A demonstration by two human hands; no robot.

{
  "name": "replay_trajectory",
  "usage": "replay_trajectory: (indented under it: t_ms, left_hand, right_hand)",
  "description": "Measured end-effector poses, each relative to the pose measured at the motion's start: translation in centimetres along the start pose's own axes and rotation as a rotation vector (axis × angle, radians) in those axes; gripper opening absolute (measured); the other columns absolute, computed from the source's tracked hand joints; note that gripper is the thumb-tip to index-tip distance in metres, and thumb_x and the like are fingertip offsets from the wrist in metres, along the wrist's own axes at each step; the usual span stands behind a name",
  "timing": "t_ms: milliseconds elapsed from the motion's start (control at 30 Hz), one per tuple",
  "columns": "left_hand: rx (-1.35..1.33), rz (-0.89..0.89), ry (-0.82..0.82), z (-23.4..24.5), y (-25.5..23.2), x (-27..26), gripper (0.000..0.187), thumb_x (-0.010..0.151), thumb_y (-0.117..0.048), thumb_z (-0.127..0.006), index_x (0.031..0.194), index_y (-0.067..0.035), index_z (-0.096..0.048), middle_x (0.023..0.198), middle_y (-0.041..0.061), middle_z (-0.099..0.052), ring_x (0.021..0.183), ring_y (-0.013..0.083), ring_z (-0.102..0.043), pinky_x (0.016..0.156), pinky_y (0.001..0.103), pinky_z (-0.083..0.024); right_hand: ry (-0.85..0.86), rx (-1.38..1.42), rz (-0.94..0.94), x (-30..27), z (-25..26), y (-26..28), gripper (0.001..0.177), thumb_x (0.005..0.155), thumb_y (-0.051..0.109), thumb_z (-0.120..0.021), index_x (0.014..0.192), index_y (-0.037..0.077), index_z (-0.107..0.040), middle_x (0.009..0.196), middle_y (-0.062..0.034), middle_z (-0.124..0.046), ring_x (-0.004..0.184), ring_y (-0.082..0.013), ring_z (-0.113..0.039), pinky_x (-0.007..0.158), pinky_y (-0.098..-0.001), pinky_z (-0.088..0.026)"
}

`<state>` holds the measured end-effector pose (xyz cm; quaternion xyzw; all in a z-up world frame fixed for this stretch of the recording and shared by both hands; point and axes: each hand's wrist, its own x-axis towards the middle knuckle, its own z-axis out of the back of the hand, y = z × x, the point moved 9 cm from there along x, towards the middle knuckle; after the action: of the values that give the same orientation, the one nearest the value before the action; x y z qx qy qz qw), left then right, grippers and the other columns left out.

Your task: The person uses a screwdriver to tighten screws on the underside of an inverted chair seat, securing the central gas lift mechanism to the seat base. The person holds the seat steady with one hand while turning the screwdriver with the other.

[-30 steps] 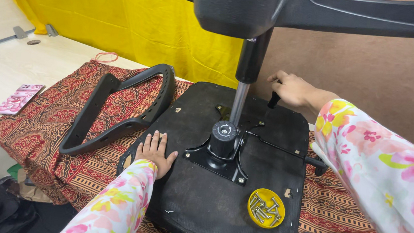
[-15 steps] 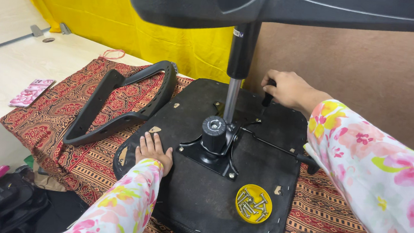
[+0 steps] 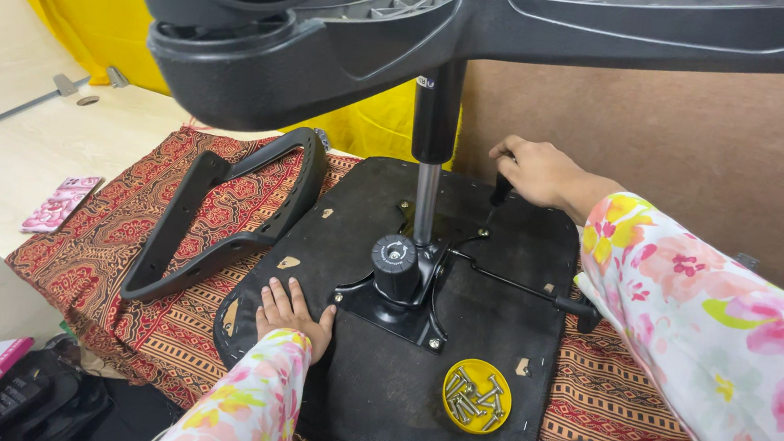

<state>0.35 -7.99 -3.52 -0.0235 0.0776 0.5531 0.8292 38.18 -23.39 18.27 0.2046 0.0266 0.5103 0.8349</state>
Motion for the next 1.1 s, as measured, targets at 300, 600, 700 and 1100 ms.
replay_trajectory:
  t_ms: [300,600,700,1100]
  left_hand:
    - [-0.237,0.312,-0.312,0.0,-0.9,-0.2,0.088,0.088,-0.058,-0.046,0.159,-0.01,-0.025,0.167,0.021,-0.014,0.155,0.0406,-0.009,0.122,0.054,-0.008]
    - [-0.24,0.383,-0.668,1.5,-1.4,-1.3,0.078,0.08,-0.045,-0.058,0.149,-0.008,-0.053,0.161,0.024,-0.039,0.151,0.0439,-0.029,0.121,0.057,-0.019]
    - [-0.202,0.364,-0.706,2.1,-1.6,-1.4,0.076,0.081,-0.041,-0.058,0.149,-0.007,-0.055,0.161,0.024,-0.042,0.151,0.044,-0.032,0.122,0.056,-0.022]
    - [-0.296,0.236,-0.713,3.5,-2.6,-1.0,0.063,0.087,-0.031,-0.055,0.144,-0.006,-0.056,0.159,0.024,-0.044,0.152,0.0394,-0.034,0.122,0.056,-0.025]
  right_hand:
    - [0.054,-0.004,-0.007,-0.4,0.2,0.9,0.039,0.102,0.035,-0.047,0.127,0.01,-0.064,0.122,-0.0195,-0.07,0.119,-0.0402,-0.062,0.103,-0.0483,-0.046]
    - [-0.048,0.101,0.256,-1.4,-0.6,3.0,0.036,0.092,0.017,-0.051,0.124,0.007,-0.064,0.121,-0.0193,-0.069,0.116,-0.0368,-0.065,0.1,-0.0462,-0.049]
    - [-0.005,0.023,0.251,-2.0,-0.4,4.1,0.032,0.098,0.021,-0.048,0.12,0.013,-0.069,0.117,-0.0167,-0.071,0.114,-0.0377,-0.064,0.098,-0.0493,-0.048]
    - [-0.081,0.035,0.293,-2.5,0.7,4.4,0.035,0.091,0.016,-0.051,0.122,0.009,-0.066,0.121,-0.0214,-0.064,0.114,-0.0412,-0.061,0.098,-0.0505,-0.048]
